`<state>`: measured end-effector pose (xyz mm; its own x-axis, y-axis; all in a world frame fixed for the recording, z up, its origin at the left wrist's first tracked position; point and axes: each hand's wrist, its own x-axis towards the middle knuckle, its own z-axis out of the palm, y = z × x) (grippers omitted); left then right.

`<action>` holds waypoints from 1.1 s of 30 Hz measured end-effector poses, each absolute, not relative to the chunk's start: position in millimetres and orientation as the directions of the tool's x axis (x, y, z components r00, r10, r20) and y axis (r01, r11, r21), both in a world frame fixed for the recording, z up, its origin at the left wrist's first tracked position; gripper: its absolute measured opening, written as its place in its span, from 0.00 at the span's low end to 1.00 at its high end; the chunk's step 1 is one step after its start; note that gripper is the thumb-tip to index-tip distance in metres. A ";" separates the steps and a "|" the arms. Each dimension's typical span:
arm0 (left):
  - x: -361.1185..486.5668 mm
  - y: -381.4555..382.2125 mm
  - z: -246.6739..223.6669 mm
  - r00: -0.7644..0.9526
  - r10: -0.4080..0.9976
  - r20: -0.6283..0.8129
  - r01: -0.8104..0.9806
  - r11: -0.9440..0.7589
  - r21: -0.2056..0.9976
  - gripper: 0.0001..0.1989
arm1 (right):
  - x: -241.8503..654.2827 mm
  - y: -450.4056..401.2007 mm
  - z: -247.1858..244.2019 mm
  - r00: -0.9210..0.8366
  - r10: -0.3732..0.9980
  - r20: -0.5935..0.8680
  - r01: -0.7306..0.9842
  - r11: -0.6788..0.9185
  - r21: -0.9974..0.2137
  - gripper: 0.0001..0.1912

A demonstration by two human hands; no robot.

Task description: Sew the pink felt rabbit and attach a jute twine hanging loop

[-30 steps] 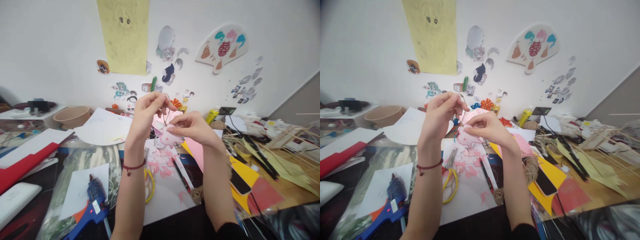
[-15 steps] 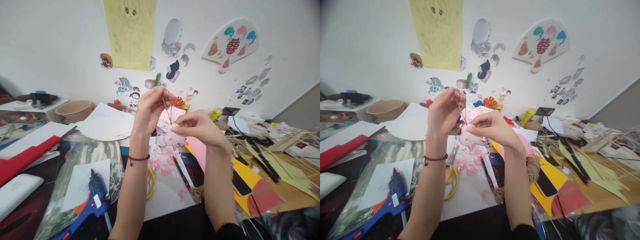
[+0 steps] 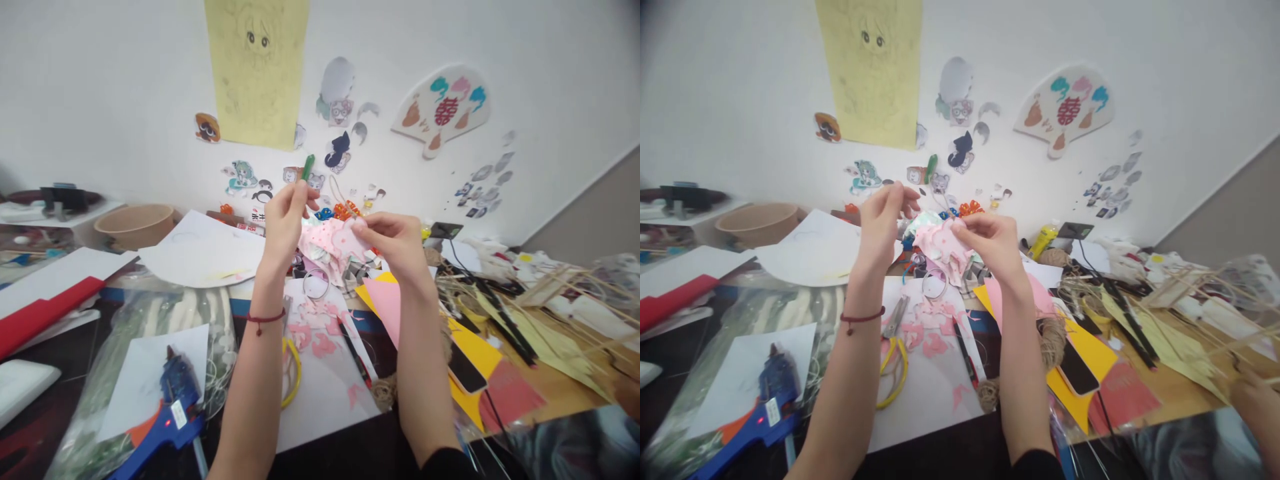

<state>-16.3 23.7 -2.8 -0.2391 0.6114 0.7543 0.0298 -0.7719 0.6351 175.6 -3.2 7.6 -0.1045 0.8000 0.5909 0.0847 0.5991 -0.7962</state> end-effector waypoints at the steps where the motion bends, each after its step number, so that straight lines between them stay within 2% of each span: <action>1: -17.1 22.0 -2.4 -0.179 0.618 0.765 0.071 -0.768 0.637 0.25 | 175.1 -2.7 7.4 -0.088 0.795 0.600 0.080 0.606 -0.792 0.10; 4: -15.9 15.1 -0.5 0.021 0.636 0.771 0.126 -0.767 0.629 0.21 | 172.6 -2.2 6.8 -0.083 0.783 0.617 0.070 0.622 -0.780 0.11; 6: -12.3 10.1 1.8 0.074 0.625 0.777 0.114 -0.779 0.616 0.18 | 170.8 -2.2 6.0 -0.107 0.782 0.614 0.066 0.621 -0.781 0.11; 12: -5.0 3.3 7.4 0.025 0.556 0.831 0.161 -0.822 0.546 0.09 | 167.3 -2.4 3.8 -0.175 0.799 0.576 0.064 0.593 -0.803 0.12; 18: -3.0 7.5 2.6 0.033 0.564 0.825 0.095 -0.824 0.559 0.09 | 167.5 -4.2 5.0 -0.178 0.802 0.571 0.042 0.586 -0.809 0.10; 33: 2.5 5.3 2.9 -0.031 0.552 0.833 0.113 -0.826 0.552 0.09 | 168.8 -5.3 5.6 -0.174 0.806 0.565 0.071 0.583 -0.809 0.12</action>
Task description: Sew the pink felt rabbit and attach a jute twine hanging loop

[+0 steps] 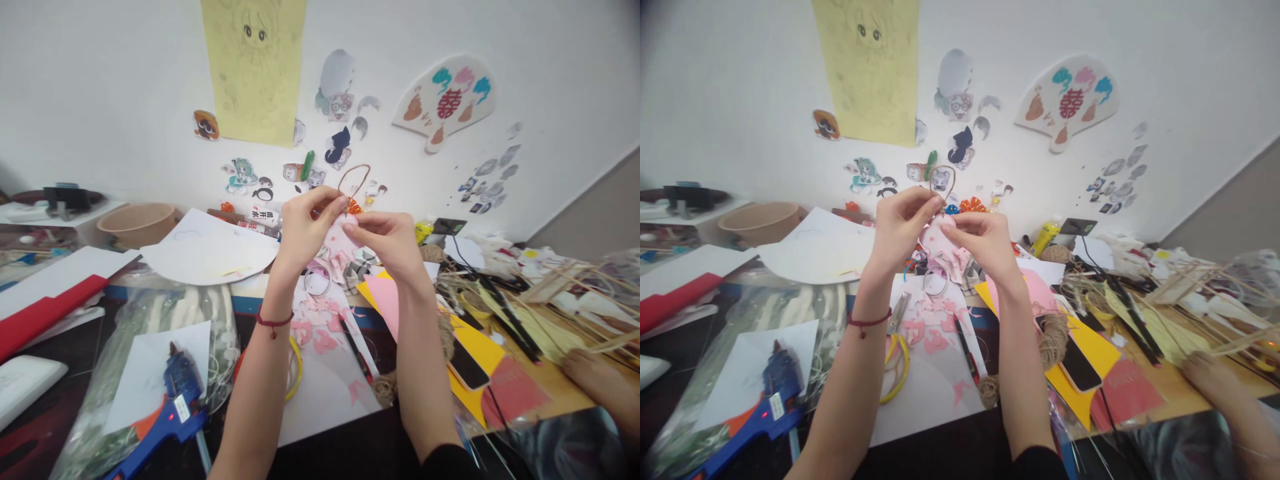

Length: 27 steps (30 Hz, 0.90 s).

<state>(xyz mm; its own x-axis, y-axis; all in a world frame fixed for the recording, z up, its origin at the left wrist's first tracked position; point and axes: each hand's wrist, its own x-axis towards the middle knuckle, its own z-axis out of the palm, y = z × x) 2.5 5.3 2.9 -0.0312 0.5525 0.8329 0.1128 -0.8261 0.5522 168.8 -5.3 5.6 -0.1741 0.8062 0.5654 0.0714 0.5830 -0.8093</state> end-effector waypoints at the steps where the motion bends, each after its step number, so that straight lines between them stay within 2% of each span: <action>1: 3.0 5.6 2.8 -0.032 0.550 0.834 0.113 -0.828 0.550 0.09 | 168.7 -5.2 5.7 -0.176 0.805 0.567 0.071 0.585 -0.808 0.12; 5: 5.2 10.1 -0.3 -0.013 0.566 0.824 0.137 -0.816 0.562 0.12 | 167.4 -2.6 5.0 -0.174 0.808 0.563 0.047 0.578 -0.815 0.12; 11: 1.3 20.9 -7.1 -0.011 0.657 0.754 0.255 -0.727 0.637 0.22 | 166.7 9.9 -0.5 -0.050 0.808 0.587 -0.002 0.587 -0.809 0.12; 14: -1.3 22.4 -7.1 0.015 0.678 0.735 0.253 -0.714 0.653 0.20 | 167.2 17.1 -3.2 0.029 0.784 0.621 -0.031 0.621 -0.783 0.12; 18: 1.2 18.6 -4.8 0.030 0.659 0.752 0.220 -0.738 0.638 0.12 | 166.2 21.2 -4.6 0.091 0.745 0.661 -0.040 0.666 -0.745 0.14; 23: 7.4 13.0 -2.8 -0.021 0.603 0.797 0.198 -0.779 0.595 0.06 | 162.8 18.7 -5.2 0.084 0.711 0.698 -0.033 0.702 -0.711 0.13; 27: 9.2 12.4 -2.7 -0.072 0.602 0.795 0.172 -0.778 0.604 0.04 | 161.7 15.7 -4.6 0.060 0.705 0.707 -0.037 0.709 -0.704 0.12</action>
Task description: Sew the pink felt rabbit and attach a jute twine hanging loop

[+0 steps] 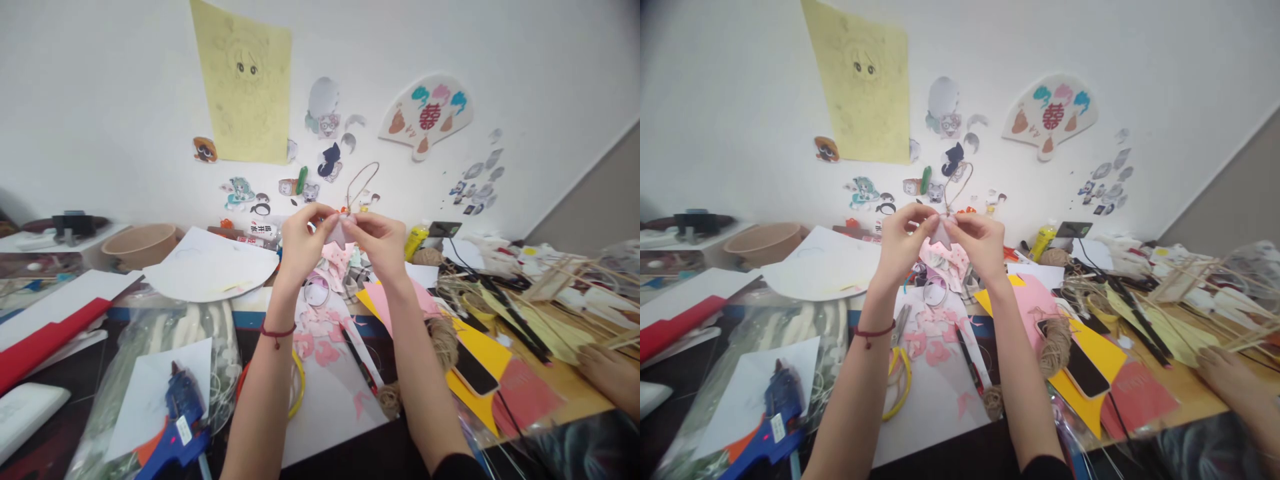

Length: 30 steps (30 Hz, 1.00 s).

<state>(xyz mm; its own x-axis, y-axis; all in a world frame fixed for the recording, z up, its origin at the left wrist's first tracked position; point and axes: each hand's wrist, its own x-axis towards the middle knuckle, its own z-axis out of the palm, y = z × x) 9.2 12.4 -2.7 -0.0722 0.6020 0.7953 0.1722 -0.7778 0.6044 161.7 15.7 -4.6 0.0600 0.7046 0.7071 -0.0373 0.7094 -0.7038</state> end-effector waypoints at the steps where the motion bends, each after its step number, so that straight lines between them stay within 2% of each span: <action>1: 9.3 12.8 -2.8 -0.082 0.608 0.790 0.154 -0.775 0.613 0.04 | 161.9 15.2 -4.2 0.049 0.706 0.706 -0.033 0.708 -0.705 0.12; 7: 8.8 14.8 -3.3 -0.081 0.640 0.764 0.032 -0.764 0.644 0.07 | 161.6 13.9 -3.8 0.037 0.662 0.749 0.061 0.747 -0.662 0.12; 11: 8.2 9.7 0.3 -0.141 0.602 0.786 0.202 -0.760 0.618 0.06 | 158.4 8.7 -3.6 0.131 0.541 0.831 0.195 0.808 -0.556 0.08; 13: 7.8 4.3 4.0 -0.166 0.567 0.807 0.279 -0.758 0.590 0.06 | 158.7 3.6 -1.8 0.181 0.348 0.920 0.379 0.838 -0.392 0.04; 14: 7.6 1.2 6.2 -0.139 0.568 0.811 0.276 -0.764 0.582 0.07 | 159.5 0.8 -0.7 0.162 0.188 0.969 0.520 0.818 -0.245 0.03; 16: 8.2 -5.2 10.1 -0.008 0.601 0.799 0.196 -0.783 0.591 0.11 | 161.9 -4.3 1.1 0.007 -0.123 0.992 0.761 0.645 0.075 0.06; 17: 9.2 -8.1 11.6 0.056 0.614 0.787 0.141 -0.785 0.603 0.13 | 163.0 -6.5 1.6 -0.096 -0.229 0.969 0.826 0.524 0.206 0.08; 18: 10.7 -10.5 12.6 0.096 0.620 0.779 0.087 -0.785 0.614 0.14 | 163.8 -8.4 1.8 -0.176 -0.294 0.939 0.857 0.423 0.293 0.11; 20: 14.9 -13.6 13.5 0.081 0.614 0.785 -0.018 -0.787 0.617 0.14 | 163.9 -11.4 1.9 -0.282 -0.360 0.890 0.878 0.278 0.390 0.15; 22: 19.0 -14.8 13.2 0.017 0.605 0.796 -0.106 -0.790 0.603 0.12 | 162.3 -13.9 2.6 -0.306 -0.401 0.864 0.882 0.221 0.416 0.16; 24: 21.0 -14.9 12.8 -0.020 0.609 0.793 -0.169 -0.784 0.597 0.09 | 160.7 -16.2 4.8 -0.282 -0.393 0.875 0.884 0.249 0.396 0.15; 30: 13.7 -16.6 14.3 -0.082 0.584 0.807 -0.217 -0.801 0.558 0.04 | 160.8 -26.4 16.1 -0.224 -0.207 0.952 0.762 0.572 0.304 0.14</action>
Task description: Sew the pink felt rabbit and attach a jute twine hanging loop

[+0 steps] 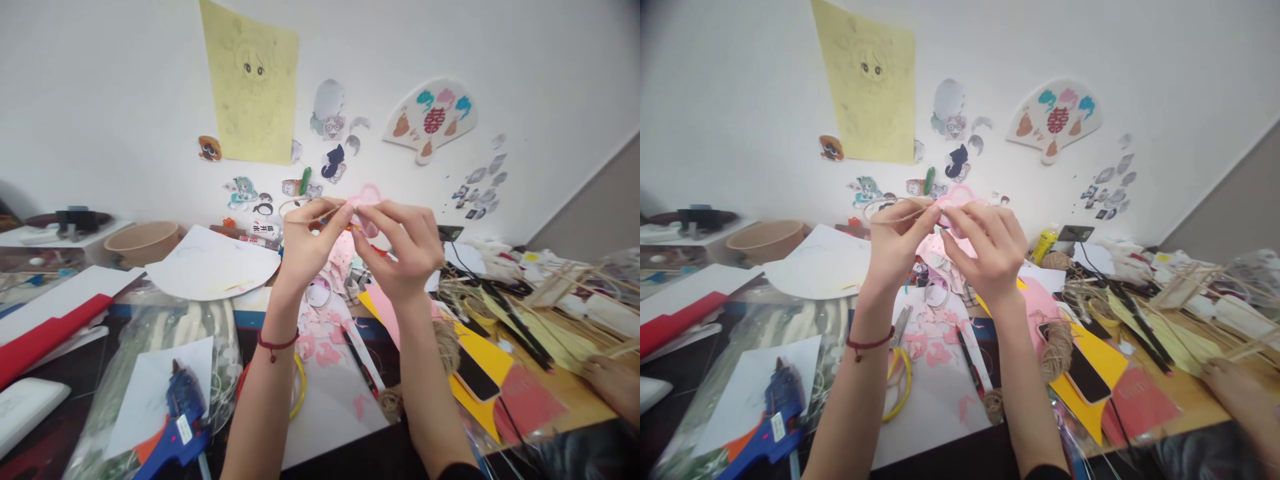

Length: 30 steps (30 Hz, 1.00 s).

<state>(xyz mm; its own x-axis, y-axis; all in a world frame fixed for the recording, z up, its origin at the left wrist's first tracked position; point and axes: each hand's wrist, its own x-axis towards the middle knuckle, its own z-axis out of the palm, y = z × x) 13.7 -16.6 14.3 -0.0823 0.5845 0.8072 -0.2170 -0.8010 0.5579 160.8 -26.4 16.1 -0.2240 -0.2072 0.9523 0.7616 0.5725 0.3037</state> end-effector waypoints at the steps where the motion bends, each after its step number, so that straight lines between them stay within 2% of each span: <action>1: 12.4 -17.0 14.7 -0.085 0.578 0.812 -0.210 -0.807 0.552 0.04 | 160.6 -28.5 17.4 -0.195 -0.171 0.966 0.738 0.623 0.259 0.13; 3: 10.8 -17.2 15.4 -0.082 0.571 0.817 -0.197 -0.813 0.549 0.05 | 159.4 -32.6 19.0 -0.139 -0.095 0.986 0.703 0.692 0.166 0.10; 5: 9.7 -17.0 15.7 -0.072 0.567 0.821 -0.182 -0.817 0.548 0.06 | 157.9 -35.5 19.3 -0.124 -0.050 0.991 0.696 0.708 0.123 0.09; 11: 5.4 -19.4 15.5 0.011 0.573 0.819 -0.100 -0.815 0.571 0.08 | 157.5 -36.4 15.7 -0.136 -0.012 0.991 0.755 0.646 0.111 0.06; 17: 8.8 -26.8 23.1 0.050 0.545 0.837 -0.021 -0.837 0.547 0.09 | 161.4 -39.0 15.9 -0.145 -0.015 0.989 0.777 0.617 0.123 0.05; 19: 3.8 -32.6 28.5 0.116 0.560 0.820 0.036 -0.828 0.560 0.08 | 163.0 -42.7 16.4 -0.140 -0.017 0.990 0.768 0.629 0.119 0.05; 21: -9.1 -46.3 32.1 0.229 0.617 0.753 0.175 -0.787 0.592 0.08 | 165.5 -47.6 13.6 -0.132 0.008 0.991 0.741 0.665 0.093 0.05; 23: -27.2 -71.5 30.4 0.295 0.709 0.640 0.471 -0.691 0.548 0.08 | 169.0 -53.6 5.1 -0.155 0.073 0.985 0.708 0.704 0.060 0.05; 25: -43.9 -107.0 22.1 0.268 0.813 0.517 0.778 -0.499 0.381 0.04 | 172.9 -61.1 -9.7 -0.244 0.141 0.960 0.699 0.711 0.074 0.05; 26: -49.5 -126.5 15.3 0.231 0.846 0.480 0.867 -0.403 0.293 0.06 | 174.5 -65.5 -18.9 -0.321 0.177 0.930 0.704 0.701 0.109 0.06; 28: -52.9 -163.2 -3.1 0.159 0.863 0.479 0.923 -0.302 0.237 0.05 | 175.8 -75.8 -39.2 -0.428 0.248 0.869 0.680 0.722 0.128 0.07; 30: -46.9 -189.8 -27.5 0.156 0.846 0.509 0.901 -0.333 0.277 0.03 | 173.6 -86.6 -59.8 -0.533 0.298 0.792 0.639 0.755 0.146 0.08</action>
<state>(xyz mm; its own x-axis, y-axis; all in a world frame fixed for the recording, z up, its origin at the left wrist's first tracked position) -46.9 -189.8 -27.5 0.1564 0.8464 0.5092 0.9015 -0.3329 0.2766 173.6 -86.6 -59.8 -0.5331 0.2978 0.7919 0.6391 0.7550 0.1463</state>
